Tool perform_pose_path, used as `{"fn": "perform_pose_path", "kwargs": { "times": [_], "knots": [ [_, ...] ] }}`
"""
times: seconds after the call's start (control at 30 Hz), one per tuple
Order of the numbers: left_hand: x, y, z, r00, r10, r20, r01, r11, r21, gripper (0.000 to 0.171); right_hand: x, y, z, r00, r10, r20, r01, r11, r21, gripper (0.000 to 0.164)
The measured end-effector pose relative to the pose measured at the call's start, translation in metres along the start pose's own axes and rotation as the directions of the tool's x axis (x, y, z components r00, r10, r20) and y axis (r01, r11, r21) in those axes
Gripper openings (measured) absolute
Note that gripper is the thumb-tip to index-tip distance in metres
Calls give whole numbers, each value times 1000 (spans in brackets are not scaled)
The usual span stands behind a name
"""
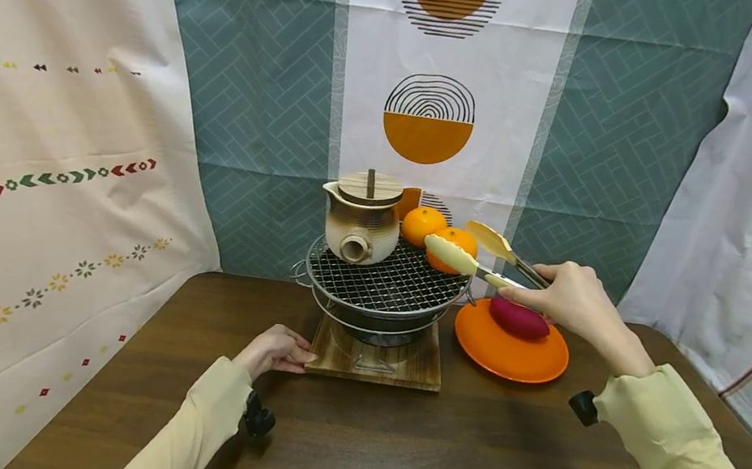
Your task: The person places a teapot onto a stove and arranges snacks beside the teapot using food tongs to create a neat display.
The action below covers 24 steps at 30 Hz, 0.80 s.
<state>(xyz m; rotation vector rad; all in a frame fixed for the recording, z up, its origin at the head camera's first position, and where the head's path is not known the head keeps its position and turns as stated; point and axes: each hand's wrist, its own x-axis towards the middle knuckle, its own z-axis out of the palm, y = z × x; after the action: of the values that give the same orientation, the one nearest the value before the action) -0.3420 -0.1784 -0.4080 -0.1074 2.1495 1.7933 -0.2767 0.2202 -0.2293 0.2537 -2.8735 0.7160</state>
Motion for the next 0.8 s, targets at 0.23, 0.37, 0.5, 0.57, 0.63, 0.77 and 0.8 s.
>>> {"fn": "perform_pose_path", "kwargs": {
  "times": [0.23,0.37,0.5,0.57,0.63,0.77,0.8],
  "knots": [
    [-1,-1,0,1000,2,3,-2,1000,-14,35,-4,0,-5,999,4,-33,-3,1000,10,94],
    [0,-1,0,1000,0,6,0,1000,-15,35,-6,1,-8,999,4,-45,-3,1000,20,92],
    [0,0,0,1000,4,11,-4,1000,-10,35,-7,2,-11,998,12,-65,-11,1000,26,91],
    [0,0,0,1000,7,10,-6,1000,-9,34,-7,3,-13,997,15,-81,-13,1000,24,88],
    [0,1,0,1000,6,8,-6,1000,-9,34,-8,4,-15,995,16,-94,-14,1000,26,85],
    [1,0,0,1000,3,7,-3,1000,-5,33,-9,8,-18,994,17,-109,-14,1000,24,83],
    [1,0,0,1000,3,8,-3,1000,-5,33,-10,8,-18,994,21,-111,-19,1000,25,84]
  ]
}}
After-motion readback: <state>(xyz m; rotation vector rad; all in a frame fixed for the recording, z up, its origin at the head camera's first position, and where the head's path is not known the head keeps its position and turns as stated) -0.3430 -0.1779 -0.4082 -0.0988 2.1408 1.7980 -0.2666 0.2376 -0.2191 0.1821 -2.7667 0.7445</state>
